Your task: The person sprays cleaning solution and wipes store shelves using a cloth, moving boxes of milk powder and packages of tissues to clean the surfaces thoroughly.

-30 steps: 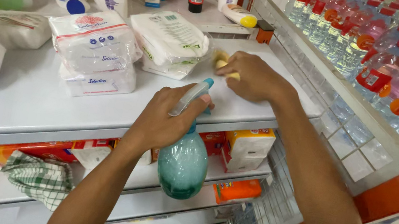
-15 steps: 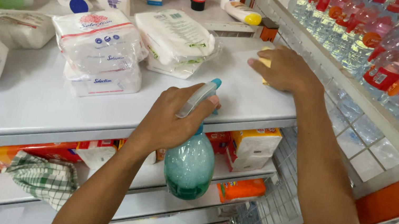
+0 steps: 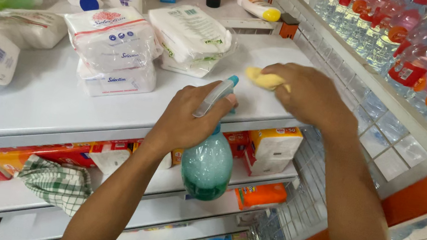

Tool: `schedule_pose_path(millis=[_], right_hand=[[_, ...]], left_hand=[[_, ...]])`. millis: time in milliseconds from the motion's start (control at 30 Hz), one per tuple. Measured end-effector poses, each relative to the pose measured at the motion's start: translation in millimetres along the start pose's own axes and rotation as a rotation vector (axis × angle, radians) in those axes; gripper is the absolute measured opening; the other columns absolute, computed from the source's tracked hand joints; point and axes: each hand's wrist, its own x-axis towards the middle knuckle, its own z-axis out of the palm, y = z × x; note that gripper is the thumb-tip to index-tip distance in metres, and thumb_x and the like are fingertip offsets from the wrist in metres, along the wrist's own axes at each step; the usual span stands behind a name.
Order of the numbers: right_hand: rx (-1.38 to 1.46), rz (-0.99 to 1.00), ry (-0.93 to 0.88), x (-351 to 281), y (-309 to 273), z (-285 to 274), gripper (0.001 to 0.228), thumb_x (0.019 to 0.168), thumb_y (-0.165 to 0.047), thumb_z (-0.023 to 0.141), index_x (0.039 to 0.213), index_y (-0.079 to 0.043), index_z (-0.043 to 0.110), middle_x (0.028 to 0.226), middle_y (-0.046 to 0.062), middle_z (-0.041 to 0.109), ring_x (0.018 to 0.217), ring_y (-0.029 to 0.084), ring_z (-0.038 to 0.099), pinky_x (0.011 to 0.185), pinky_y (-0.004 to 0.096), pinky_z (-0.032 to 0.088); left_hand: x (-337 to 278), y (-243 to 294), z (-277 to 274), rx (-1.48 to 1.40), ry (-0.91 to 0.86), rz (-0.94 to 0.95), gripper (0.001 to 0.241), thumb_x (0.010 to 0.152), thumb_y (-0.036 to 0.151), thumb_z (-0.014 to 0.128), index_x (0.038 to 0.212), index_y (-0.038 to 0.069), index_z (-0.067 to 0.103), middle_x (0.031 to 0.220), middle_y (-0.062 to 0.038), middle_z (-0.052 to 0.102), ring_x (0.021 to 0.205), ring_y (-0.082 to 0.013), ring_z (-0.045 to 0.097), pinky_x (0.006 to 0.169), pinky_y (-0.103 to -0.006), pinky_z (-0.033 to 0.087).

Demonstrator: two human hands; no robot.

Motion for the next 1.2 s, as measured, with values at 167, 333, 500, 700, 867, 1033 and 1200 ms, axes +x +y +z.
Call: schedule_pose_path(millis=[167,333,500,700,867,1033,1200], right_hand=[[-0.074,0.151,0.133,1.5,52.2,4.4,0.041,0.095,-0.026,0.064,0.133,-0.011,0.067,0.127,0.018,0.067,0.115,0.037,0.063,0.097,0.048,0.049],[0.002,0.037,0.206,-2.8,48.9,16.5,0.07,0.082,-0.035,0.078,0.143,-0.004,0.06,0.121,0.026,0.065,0.109,0.042,0.062,0.094,0.049,0.048],[0.097,0.084,0.181,-4.2,46.6,-9.4,0.05,0.087,-0.018,0.066,0.137,-0.01,0.067,0.122,0.021,0.072,0.105,0.035,0.071,0.096,0.043,0.054],[0.206,0.096,0.238,-12.1,41.7,-10.3,0.048,0.092,-0.023,0.068,0.137,-0.007,0.063,0.123,0.019,0.072,0.111,0.034,0.07,0.097,0.042,0.053],[-0.139,-0.079,0.307,-30.5,45.1,9.0,0.066,0.089,-0.045,0.082,0.134,0.0,0.063,0.128,0.027,0.067,0.113,0.042,0.067,0.093,0.043,0.051],[0.014,0.143,0.125,-34.8,48.3,9.3,0.039,0.097,-0.028,0.063,0.129,-0.006,0.072,0.131,0.019,0.069,0.108,0.043,0.066,0.097,0.046,0.05],[-0.11,-0.037,0.532,-41.0,33.3,-2.2,0.025,0.107,-0.019,0.064,0.12,0.0,0.074,0.144,0.022,0.062,0.125,0.041,0.064,0.109,0.047,0.05]], left_hand=[[0.3,-2.1,2.8,0.021,-0.015,-0.049,0.036,0.098,0.037,0.058,0.099,0.004,0.071,0.072,-0.015,0.07,0.064,-0.0305,0.067,0.066,-0.0404,0.051],[0.5,-3.5,1.5,0.065,0.144,0.25,0.037,0.102,0.036,0.061,0.112,0.002,0.071,0.083,-0.014,0.076,0.077,-0.0337,0.069,0.075,-0.0441,0.05],[-3.2,-4.9,4.9,0.06,0.024,-0.02,0.041,0.097,0.04,0.059,0.107,0.003,0.073,0.073,-0.018,0.069,0.068,-0.0362,0.067,0.069,-0.0444,0.051],[-7.0,-7.3,6.4,0.077,0.133,0.154,0.041,0.099,0.038,0.062,0.115,0.001,0.07,0.079,-0.019,0.071,0.073,-0.0373,0.068,0.072,-0.0455,0.051],[-5.6,-3.9,6.4,0.057,0.048,0.06,0.036,0.098,0.037,0.06,0.103,0.003,0.071,0.07,-0.017,0.067,0.066,-0.0359,0.066,0.068,-0.0451,0.049],[-6.6,3.6,3.4,0.033,0.024,0.042,0.035,0.099,0.036,0.058,0.098,0.003,0.068,0.067,-0.016,0.065,0.06,-0.0333,0.062,0.062,-0.0434,0.047],[-5.9,6.3,4.2,0.039,0.014,0.019,0.034,0.099,0.036,0.059,0.097,0.003,0.068,0.065,-0.016,0.063,0.056,-0.0322,0.06,0.06,-0.043,0.046]])
